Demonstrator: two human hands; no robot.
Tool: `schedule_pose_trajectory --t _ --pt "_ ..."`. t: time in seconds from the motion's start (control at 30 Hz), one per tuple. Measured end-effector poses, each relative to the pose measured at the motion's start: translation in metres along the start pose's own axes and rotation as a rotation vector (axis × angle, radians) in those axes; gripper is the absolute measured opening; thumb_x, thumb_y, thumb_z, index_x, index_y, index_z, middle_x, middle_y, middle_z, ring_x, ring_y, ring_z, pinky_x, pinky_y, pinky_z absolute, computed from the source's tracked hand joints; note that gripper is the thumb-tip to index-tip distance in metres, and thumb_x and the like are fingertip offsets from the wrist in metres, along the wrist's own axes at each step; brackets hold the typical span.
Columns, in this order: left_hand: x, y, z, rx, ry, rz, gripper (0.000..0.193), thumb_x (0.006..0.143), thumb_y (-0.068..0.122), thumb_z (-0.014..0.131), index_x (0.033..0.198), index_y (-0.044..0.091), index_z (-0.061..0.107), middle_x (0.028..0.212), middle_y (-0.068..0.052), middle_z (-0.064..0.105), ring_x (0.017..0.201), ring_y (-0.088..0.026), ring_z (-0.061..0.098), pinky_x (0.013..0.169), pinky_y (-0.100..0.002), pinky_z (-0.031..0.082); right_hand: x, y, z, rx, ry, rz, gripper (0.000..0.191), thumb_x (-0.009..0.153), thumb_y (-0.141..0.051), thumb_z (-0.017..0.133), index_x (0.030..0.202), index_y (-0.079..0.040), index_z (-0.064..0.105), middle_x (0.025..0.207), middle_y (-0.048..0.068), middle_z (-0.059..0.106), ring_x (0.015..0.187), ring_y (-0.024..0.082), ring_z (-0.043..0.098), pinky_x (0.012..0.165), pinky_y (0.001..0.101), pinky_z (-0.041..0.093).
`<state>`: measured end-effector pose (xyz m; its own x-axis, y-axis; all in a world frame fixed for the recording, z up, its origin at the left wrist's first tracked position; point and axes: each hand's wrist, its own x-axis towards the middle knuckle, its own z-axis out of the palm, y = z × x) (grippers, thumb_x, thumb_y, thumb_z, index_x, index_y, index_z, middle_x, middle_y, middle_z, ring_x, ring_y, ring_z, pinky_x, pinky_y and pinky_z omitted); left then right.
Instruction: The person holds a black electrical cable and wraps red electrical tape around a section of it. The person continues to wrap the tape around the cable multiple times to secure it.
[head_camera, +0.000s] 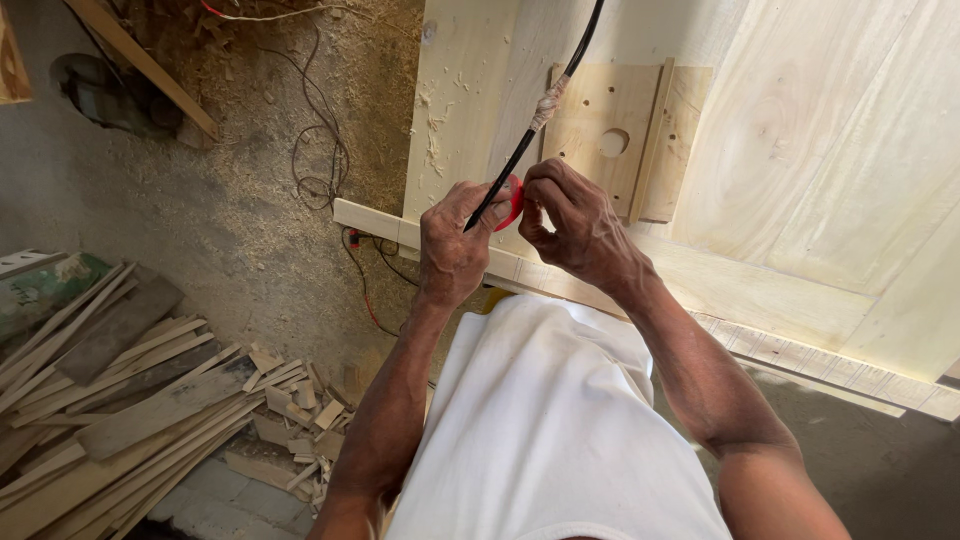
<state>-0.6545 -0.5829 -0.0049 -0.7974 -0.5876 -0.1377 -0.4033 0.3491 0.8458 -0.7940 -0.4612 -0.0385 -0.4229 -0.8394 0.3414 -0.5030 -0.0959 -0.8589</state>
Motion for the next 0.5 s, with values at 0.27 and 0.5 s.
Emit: schedule_pose_trajectory --t 0.27,0.5 --pt "0.0 -0.001 -0.003 -0.035 -0.035 -0.059 0.018 0.101 0.02 0.07 0.112 0.006 0.072 0.099 -0.007 0.072 0.091 -0.018 0.072 0.08 -0.034 0.059 -0.008 0.008 0.003 0.161 0.064 0.07 0.021 0.089 0.012 0.071 0.099 0.002 0.055 0.101 0.012 0.061 0.081 0.021 0.064 0.068 0.0334 0.055" --pt "0.001 -0.008 -0.005 -0.031 -0.037 -0.066 0.02 0.1 0.023 0.071 0.112 0.007 0.073 0.1 -0.006 0.074 0.093 -0.018 0.073 0.082 -0.034 0.06 -0.012 0.006 0.001 0.218 0.11 0.102 0.013 0.093 0.004 0.075 0.105 0.001 0.069 0.102 0.013 0.069 0.085 0.022 0.07 0.068 0.0335 0.057"
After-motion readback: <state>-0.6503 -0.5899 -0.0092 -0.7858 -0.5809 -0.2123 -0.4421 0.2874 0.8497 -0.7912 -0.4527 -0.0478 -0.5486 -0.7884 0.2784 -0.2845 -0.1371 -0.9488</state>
